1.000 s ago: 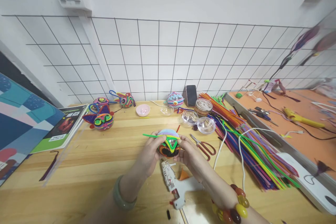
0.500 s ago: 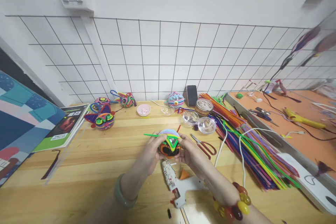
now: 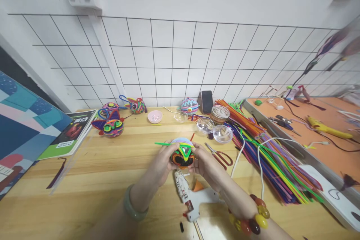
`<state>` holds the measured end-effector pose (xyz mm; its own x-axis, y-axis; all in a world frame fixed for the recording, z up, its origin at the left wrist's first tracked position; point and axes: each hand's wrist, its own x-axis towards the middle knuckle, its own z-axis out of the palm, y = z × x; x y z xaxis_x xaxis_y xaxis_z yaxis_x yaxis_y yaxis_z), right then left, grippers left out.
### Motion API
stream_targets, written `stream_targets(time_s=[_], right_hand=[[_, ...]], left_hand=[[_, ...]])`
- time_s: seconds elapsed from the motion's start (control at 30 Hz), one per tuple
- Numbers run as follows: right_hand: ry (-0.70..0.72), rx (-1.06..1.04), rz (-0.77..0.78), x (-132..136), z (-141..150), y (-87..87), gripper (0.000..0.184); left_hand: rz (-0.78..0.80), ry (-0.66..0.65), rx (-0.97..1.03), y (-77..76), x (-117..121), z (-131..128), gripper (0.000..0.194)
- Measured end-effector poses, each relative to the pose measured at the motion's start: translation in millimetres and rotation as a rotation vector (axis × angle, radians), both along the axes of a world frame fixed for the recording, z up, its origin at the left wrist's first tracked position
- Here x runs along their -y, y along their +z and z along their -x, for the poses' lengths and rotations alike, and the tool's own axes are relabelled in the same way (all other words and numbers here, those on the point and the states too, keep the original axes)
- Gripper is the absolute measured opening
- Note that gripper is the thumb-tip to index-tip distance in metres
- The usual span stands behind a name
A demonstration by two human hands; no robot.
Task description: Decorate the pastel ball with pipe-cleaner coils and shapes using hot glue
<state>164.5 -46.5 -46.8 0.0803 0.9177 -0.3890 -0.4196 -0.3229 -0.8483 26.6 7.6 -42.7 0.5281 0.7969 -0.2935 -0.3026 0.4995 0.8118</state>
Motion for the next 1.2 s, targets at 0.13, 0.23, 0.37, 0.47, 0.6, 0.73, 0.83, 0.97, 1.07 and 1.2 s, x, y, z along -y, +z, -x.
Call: stream_targets(time_s=[0.13,0.23,0.37,0.47,0.6,0.73,0.83,0.97,1.07,1.2], right_hand=[[0.007,0.002,-0.008,-0.6,1.4,1.1,0.036],[0.007,0.001,-0.01,-1.0,1.9,2.0,0.037],[0.008,0.006,0.001,-1.0,0.9,1.1,0.038],[0.014,0.01,0.004,-1.6,0.1,-0.3,0.037],[0.018,0.011,0.005,-2.4,-0.4,-1.1,0.036],[0.017,0.012,0.005,-2.3,-0.3,-0.8,0.036],[0.018,0.011,0.003,-2.0,0.1,-0.1,0.035],[0.019,0.007,-0.001,-1.0,0.6,1.5,0.036],[0.018,0.003,-0.006,-0.6,0.6,2.3,0.038],[0.016,-0.004,-0.012,-1.0,0.4,1.9,0.04]], left_hand=[[-0.002,0.007,-0.012,-0.3,1.0,0.1,0.03],[0.008,0.025,-0.014,-0.9,1.0,0.5,0.029],[0.018,0.027,-0.006,-0.9,0.4,0.9,0.03],[0.026,0.03,-0.006,-1.2,0.4,0.7,0.031],[0.037,0.05,-0.011,-1.7,0.7,0.1,0.031],[0.026,0.043,-0.007,-1.3,0.5,0.1,0.03],[0.016,0.045,0.006,-1.5,0.4,0.3,0.029],[0.008,0.041,0.003,-2.9,0.2,0.3,0.031],[-0.007,0.037,0.015,-3.7,0.1,0.4,0.033],[-0.017,0.048,0.023,-3.4,1.1,0.6,0.031]])
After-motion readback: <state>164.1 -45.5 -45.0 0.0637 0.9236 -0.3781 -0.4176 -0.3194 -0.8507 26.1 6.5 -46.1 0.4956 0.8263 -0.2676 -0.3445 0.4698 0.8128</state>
